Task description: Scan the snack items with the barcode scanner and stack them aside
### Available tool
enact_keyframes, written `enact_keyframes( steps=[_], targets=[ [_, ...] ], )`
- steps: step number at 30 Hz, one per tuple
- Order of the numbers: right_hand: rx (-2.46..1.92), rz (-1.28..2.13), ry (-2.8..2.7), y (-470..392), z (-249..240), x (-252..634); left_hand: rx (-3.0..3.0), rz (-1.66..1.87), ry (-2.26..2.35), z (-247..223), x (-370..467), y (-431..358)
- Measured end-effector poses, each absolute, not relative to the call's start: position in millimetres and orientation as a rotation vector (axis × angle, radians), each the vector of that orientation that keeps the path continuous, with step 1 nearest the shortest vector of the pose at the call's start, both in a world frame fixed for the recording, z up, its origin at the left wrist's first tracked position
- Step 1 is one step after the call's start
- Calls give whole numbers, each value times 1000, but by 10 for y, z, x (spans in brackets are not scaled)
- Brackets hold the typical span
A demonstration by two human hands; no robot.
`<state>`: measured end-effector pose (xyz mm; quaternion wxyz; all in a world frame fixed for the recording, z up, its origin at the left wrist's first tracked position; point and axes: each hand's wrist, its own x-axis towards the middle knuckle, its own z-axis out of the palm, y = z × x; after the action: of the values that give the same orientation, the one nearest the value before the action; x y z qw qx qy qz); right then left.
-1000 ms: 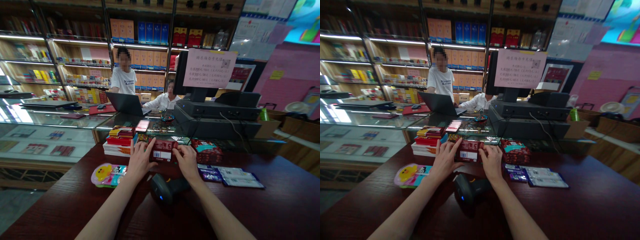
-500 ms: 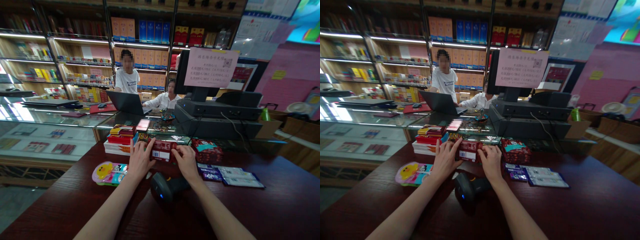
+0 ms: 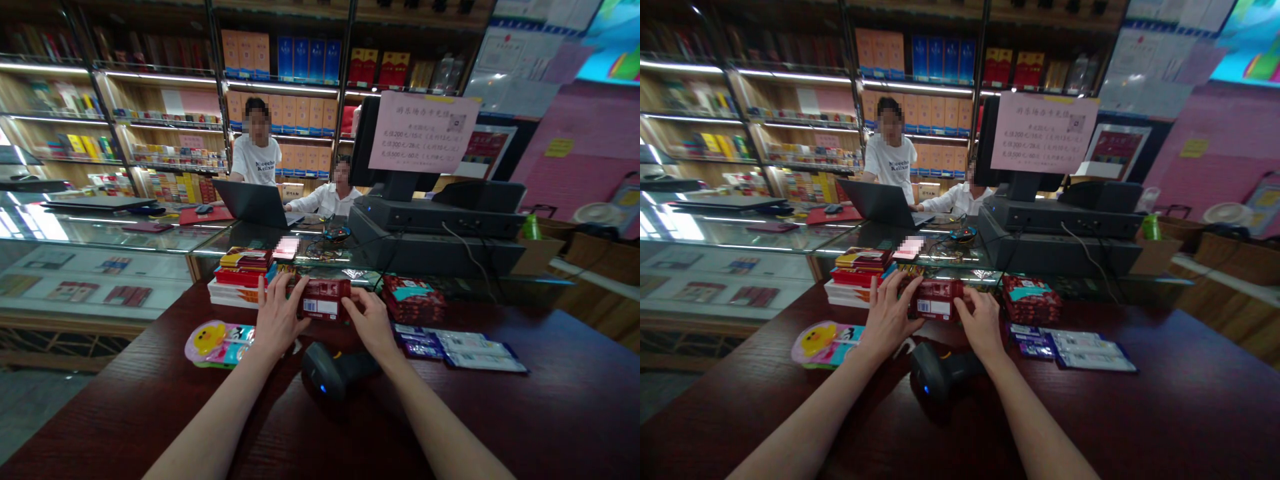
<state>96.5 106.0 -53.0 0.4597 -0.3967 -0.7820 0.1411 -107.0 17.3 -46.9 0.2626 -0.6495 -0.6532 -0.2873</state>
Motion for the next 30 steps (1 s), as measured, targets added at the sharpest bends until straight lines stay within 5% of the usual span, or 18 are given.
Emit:
enact_keyframes(
  steps=[13, 21, 30],
  targets=[
    [-950, 570, -1974, 1028, -510, 1095, -1802, -773, -1763, -437, -1206, 162],
    [-806, 921, -2558, 863, -230, 1509, -1738, -783, -1799, -418, -1370, 142],
    [-799, 822, -2798, 727, -263, 1463, -1695, -763, -1824, -436, -1440, 142]
  ],
)
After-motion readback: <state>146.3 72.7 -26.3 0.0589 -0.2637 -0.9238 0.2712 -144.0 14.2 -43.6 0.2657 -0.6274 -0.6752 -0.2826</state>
